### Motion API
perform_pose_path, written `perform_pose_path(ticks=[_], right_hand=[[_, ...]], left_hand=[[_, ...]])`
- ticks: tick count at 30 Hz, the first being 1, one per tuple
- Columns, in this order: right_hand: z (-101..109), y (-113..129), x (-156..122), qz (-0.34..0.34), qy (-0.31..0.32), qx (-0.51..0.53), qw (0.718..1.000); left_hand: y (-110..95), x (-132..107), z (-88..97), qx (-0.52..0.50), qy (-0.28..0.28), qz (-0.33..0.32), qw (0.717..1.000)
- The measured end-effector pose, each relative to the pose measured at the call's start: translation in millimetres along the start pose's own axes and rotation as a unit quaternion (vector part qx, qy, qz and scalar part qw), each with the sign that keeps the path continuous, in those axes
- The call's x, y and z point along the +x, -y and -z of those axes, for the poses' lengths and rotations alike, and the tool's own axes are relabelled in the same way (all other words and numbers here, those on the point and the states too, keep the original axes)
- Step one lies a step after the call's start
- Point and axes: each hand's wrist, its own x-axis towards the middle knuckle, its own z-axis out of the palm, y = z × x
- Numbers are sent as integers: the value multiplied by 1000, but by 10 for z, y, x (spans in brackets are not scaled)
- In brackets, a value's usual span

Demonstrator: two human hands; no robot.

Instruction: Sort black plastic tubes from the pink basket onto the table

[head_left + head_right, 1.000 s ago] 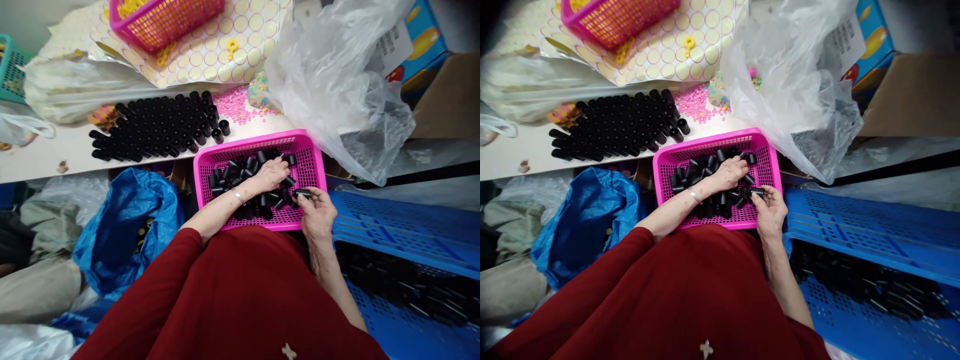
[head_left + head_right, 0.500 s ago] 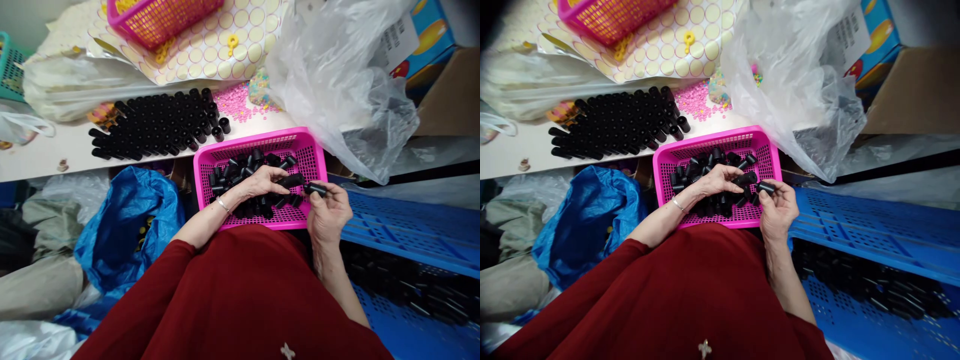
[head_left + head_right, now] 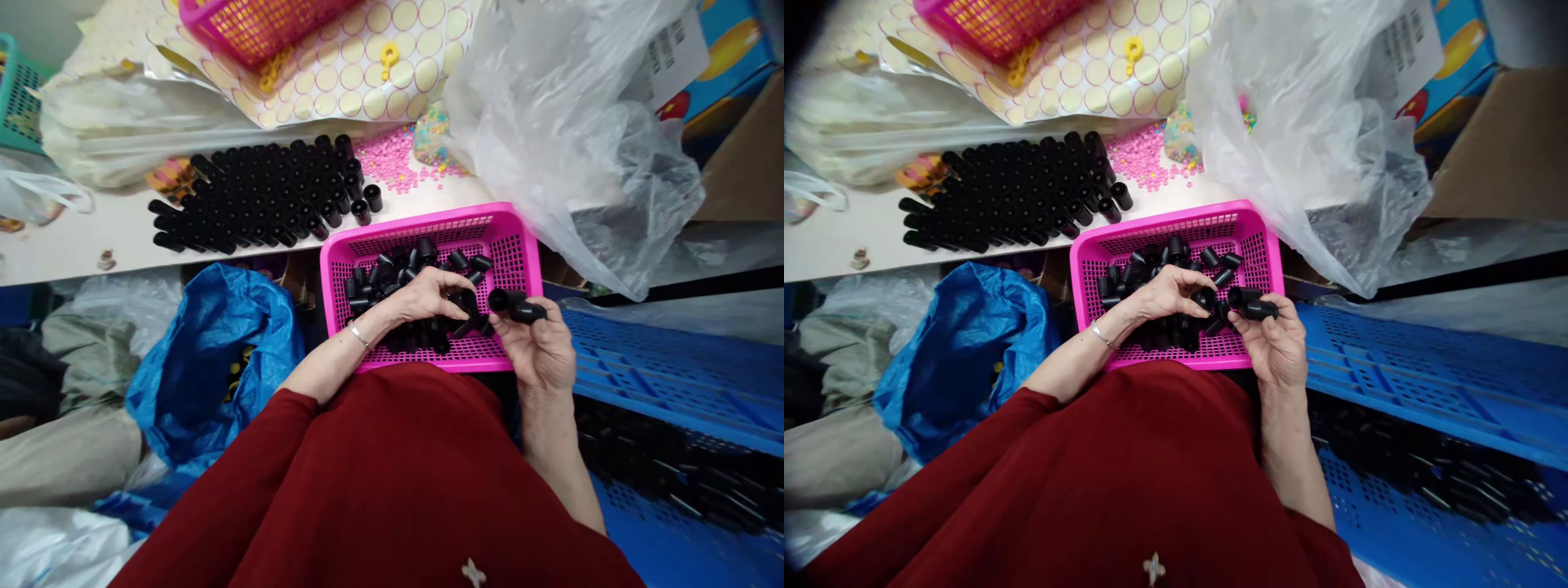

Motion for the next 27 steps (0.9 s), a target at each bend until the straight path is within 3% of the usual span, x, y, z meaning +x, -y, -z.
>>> perform_pose_path(ticks=[6, 13, 17, 21, 25, 27], right_hand=[[41, -45, -11, -48, 12, 40, 998], [-40, -155, -77, -89, 7, 46, 995], [-22, -145, -118, -102, 26, 23, 994], [-24, -102, -134, -82, 40, -35, 995], [-116, -49, -150, -40, 41, -73, 996], [-171, -25, -161, 18, 4, -101, 995]], left_hand=[[99, 17, -59, -44, 23, -27, 998], [267, 113, -209, 43, -48, -175, 982], [258, 65, -248, 29, -47, -174, 983], [203, -38, -269, 25, -52, -125, 990], [181, -70, -230, 81, -73, -157, 982], [173, -67, -188, 136, -68, -190, 970]])
